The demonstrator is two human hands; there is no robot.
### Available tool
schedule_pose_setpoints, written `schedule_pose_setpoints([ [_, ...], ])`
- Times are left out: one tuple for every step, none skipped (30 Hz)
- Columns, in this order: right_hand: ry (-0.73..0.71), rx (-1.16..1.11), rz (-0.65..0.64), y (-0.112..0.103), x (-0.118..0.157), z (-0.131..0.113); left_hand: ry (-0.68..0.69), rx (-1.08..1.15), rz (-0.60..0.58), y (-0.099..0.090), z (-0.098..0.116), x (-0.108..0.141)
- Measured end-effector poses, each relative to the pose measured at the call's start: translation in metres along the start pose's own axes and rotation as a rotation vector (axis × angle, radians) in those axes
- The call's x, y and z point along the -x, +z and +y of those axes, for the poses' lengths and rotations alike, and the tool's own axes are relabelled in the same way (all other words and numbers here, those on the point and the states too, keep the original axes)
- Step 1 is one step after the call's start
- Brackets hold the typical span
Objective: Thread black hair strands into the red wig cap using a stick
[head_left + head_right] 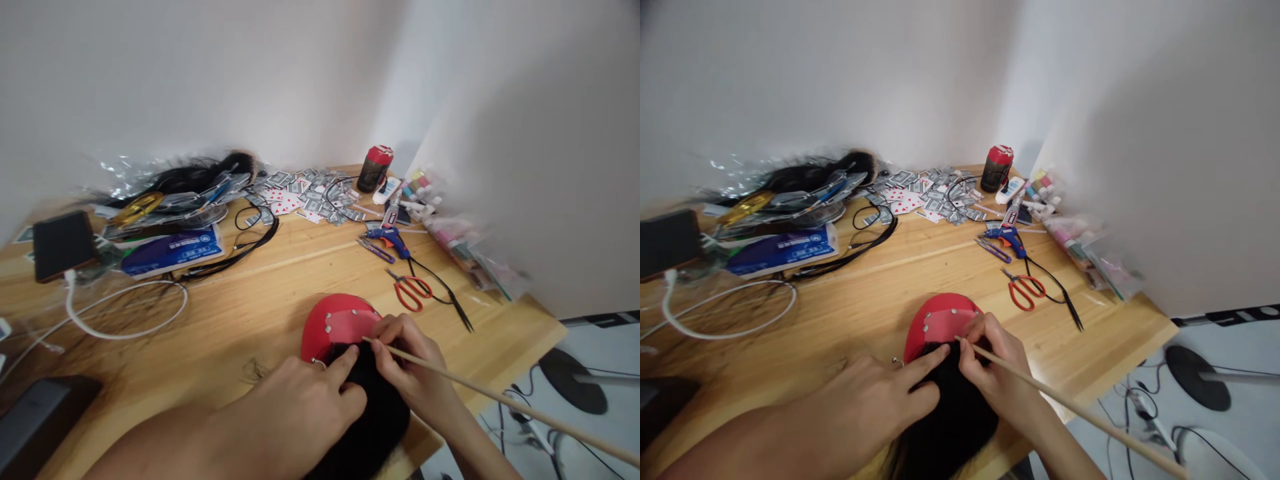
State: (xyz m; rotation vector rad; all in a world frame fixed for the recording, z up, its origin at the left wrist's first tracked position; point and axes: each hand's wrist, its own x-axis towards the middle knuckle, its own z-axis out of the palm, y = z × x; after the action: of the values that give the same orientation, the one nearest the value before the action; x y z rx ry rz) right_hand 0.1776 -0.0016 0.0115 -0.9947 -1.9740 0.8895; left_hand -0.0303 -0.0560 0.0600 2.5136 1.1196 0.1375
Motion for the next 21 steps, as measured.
schedule_pose_setpoints([
  [-0.013, 0.013, 0.007, 0.001, 0.001, 0.001, 0.019, -0.022, -0.025, -0.002, 0.000, -0.001],
  [-0.026, 0.025, 0.012, 0.001, 0.001, 0.001, 0.041, -0.061, -0.054, -0.004, 0.000, -0.001],
  [-0.035, 0.037, 0.012, 0.001, 0.001, 0.001, 0.060, -0.095, -0.071, -0.007, 0.000, -0.001],
  [-0.040, 0.047, 0.012, 0.001, 0.002, 0.001, 0.062, -0.110, -0.064, -0.008, 0.000, -0.001],
  [-0.042, 0.054, 0.010, 0.000, 0.002, 0.001, 0.063, -0.114, -0.052, -0.010, 0.000, -0.001],
  [-0.041, 0.058, 0.004, 0.000, 0.002, 0.001, 0.068, -0.114, -0.039, -0.010, 0.000, -0.001],
  [-0.039, 0.060, -0.003, -0.001, 0.002, 0.001, 0.073, -0.108, -0.028, -0.010, 0.000, 0.000],
  [-0.039, 0.063, -0.011, -0.001, 0.002, 0.001, 0.080, -0.092, -0.026, -0.010, 0.000, 0.000],
  [-0.042, 0.067, -0.018, -0.001, 0.002, 0.002, 0.082, -0.069, -0.035, -0.010, 0.000, 0.000],
  [-0.046, 0.072, -0.023, -0.002, 0.002, 0.002, 0.075, -0.045, -0.051, -0.009, 0.000, 0.001],
  [-0.051, 0.078, -0.025, -0.002, 0.001, 0.002, 0.064, -0.019, -0.065, -0.009, 0.000, 0.001],
  [-0.056, 0.084, -0.023, -0.001, 0.001, 0.003, 0.051, 0.001, -0.079, -0.010, 0.000, 0.001],
  [-0.061, 0.090, -0.020, -0.001, 0.001, 0.003, 0.038, 0.015, -0.095, -0.010, 0.001, 0.001],
  [-0.065, 0.095, -0.016, -0.001, 0.001, 0.003, 0.029, 0.019, -0.110, -0.011, 0.001, 0.000],
  [-0.068, 0.101, -0.013, -0.001, 0.001, 0.002, 0.019, 0.013, -0.123, -0.011, 0.002, 0.000],
  [-0.068, 0.106, -0.011, -0.001, 0.001, 0.002, 0.012, 0.003, -0.136, -0.012, 0.002, -0.001],
  [-0.066, 0.110, -0.013, -0.001, 0.001, 0.002, 0.006, -0.006, -0.149, -0.012, 0.002, -0.001],
  [-0.063, 0.111, -0.016, -0.001, 0.002, 0.002, 0.003, -0.013, -0.162, -0.013, 0.002, -0.002],
  [-0.059, 0.109, -0.018, -0.001, 0.002, 0.002, 0.006, -0.017, -0.174, -0.013, 0.002, -0.003],
  [-0.055, 0.105, -0.022, -0.001, 0.002, 0.002, 0.017, -0.014, -0.183, -0.013, 0.002, -0.003],
  [-0.050, 0.101, -0.027, -0.002, 0.003, 0.003, 0.028, -0.007, -0.188, -0.014, 0.002, -0.004],
])
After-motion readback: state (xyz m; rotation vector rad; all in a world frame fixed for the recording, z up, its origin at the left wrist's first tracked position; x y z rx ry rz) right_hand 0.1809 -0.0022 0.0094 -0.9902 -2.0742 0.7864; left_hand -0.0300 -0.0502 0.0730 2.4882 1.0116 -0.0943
